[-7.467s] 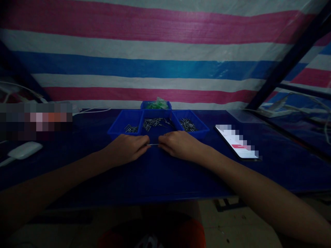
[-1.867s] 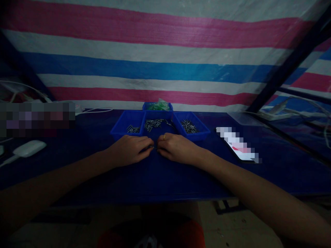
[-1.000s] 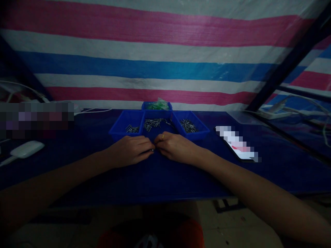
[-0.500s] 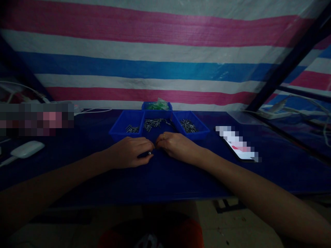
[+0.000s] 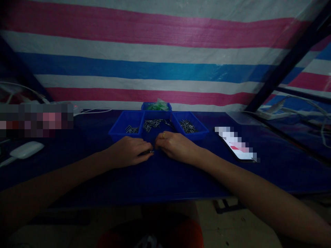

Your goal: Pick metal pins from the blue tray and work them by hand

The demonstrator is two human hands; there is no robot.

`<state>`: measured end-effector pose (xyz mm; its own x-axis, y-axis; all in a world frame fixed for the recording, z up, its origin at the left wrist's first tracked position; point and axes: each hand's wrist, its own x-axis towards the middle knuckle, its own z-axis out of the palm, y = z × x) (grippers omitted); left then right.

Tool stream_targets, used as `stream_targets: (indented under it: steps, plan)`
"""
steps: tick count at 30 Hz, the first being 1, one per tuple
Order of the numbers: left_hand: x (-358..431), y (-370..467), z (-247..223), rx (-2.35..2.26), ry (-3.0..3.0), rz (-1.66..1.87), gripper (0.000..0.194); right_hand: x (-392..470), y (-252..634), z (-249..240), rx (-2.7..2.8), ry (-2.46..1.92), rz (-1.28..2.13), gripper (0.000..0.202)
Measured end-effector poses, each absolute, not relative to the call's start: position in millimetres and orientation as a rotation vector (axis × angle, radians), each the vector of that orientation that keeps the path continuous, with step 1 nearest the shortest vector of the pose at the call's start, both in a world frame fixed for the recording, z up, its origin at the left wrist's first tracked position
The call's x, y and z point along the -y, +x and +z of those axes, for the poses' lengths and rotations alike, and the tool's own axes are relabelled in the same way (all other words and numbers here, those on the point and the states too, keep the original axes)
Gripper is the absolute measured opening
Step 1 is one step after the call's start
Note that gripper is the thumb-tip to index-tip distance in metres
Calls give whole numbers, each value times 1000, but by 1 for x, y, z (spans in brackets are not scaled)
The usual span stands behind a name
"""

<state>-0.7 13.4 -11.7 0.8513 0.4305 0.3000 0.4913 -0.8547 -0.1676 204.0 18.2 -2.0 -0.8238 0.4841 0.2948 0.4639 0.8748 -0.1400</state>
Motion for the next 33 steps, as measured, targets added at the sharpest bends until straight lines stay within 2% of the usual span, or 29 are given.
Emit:
stream_targets:
  steps: [19, 33]
  plan:
    - [-17, -3, -18, 766, -2694, -365, 25, -15, 202, 2, 2737, -826, 41, 20]
    - [-18, -2, -20, 755, -2682, -387, 28, -16, 198, -2, 2807, -827, 128, 20]
